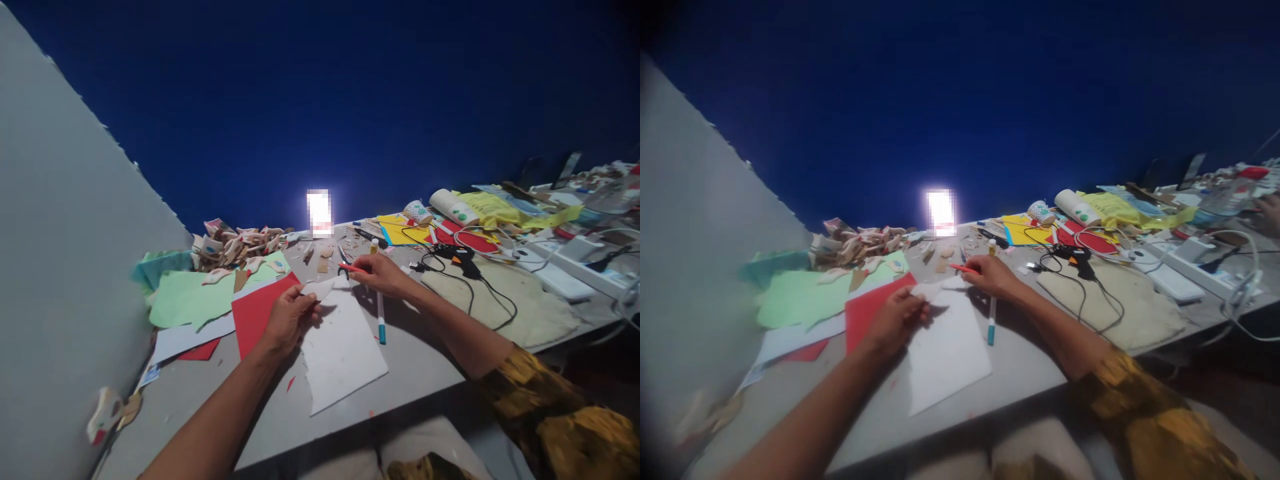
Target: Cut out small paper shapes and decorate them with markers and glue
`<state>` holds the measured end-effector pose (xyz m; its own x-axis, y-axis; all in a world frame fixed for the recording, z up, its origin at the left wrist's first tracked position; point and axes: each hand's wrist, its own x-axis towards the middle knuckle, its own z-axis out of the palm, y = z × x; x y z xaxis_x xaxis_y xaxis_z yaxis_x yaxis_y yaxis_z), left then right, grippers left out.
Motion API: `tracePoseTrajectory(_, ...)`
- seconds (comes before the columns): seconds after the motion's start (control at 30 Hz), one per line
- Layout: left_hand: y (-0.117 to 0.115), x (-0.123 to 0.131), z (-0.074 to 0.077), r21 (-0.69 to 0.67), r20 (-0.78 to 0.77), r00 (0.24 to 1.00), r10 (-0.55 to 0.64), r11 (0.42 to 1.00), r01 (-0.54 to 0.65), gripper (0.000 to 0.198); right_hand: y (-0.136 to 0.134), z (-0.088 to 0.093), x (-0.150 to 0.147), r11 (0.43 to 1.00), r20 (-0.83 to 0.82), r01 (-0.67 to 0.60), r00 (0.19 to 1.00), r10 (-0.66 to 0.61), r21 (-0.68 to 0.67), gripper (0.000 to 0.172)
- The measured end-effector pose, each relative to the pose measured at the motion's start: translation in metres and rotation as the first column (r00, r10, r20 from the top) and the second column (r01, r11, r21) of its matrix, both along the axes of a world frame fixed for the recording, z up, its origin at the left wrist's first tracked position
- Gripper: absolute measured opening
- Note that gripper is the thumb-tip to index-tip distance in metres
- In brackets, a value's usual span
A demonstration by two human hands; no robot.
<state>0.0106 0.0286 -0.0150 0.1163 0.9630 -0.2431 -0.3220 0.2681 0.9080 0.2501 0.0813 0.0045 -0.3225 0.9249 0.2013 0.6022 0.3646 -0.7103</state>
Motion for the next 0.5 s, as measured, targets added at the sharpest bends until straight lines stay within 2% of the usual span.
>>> tracePoseTrajectory(0.13,-0.001,-0.002,0.004,-0.016,0.094,0.996,-0.002,1.0,0.004,0.037,-0.01,0.019,-0.001,0.995,-0.026,-0.052,0.998,0.054,0.08,0.025)
tracePoseTrajectory(0.27,-0.003,-0.002,0.009,-0.008,0.15,0.989,0.009,1.0,-0.008,0.047,-0.024,0.027,-0.006,0.988,-0.148,0.004,0.989,0.019,0.154,0.035)
tracePoseTrajectory(0.4,-0.008,-0.001,0.011,0.004,0.164,0.985,-0.057,0.998,0.057,0.039,-0.033,0.014,-0.017,0.999,-0.263,-0.03,0.964,0.04,0.042,0.025)
tracePoseTrajectory(0.5,-0.013,0.001,0.011,0.022,0.15,0.982,-0.112,0.994,0.11,0.035,-0.034,0.007,-0.028,0.992,-0.344,-0.076,0.938,0.038,-0.098,0.026)
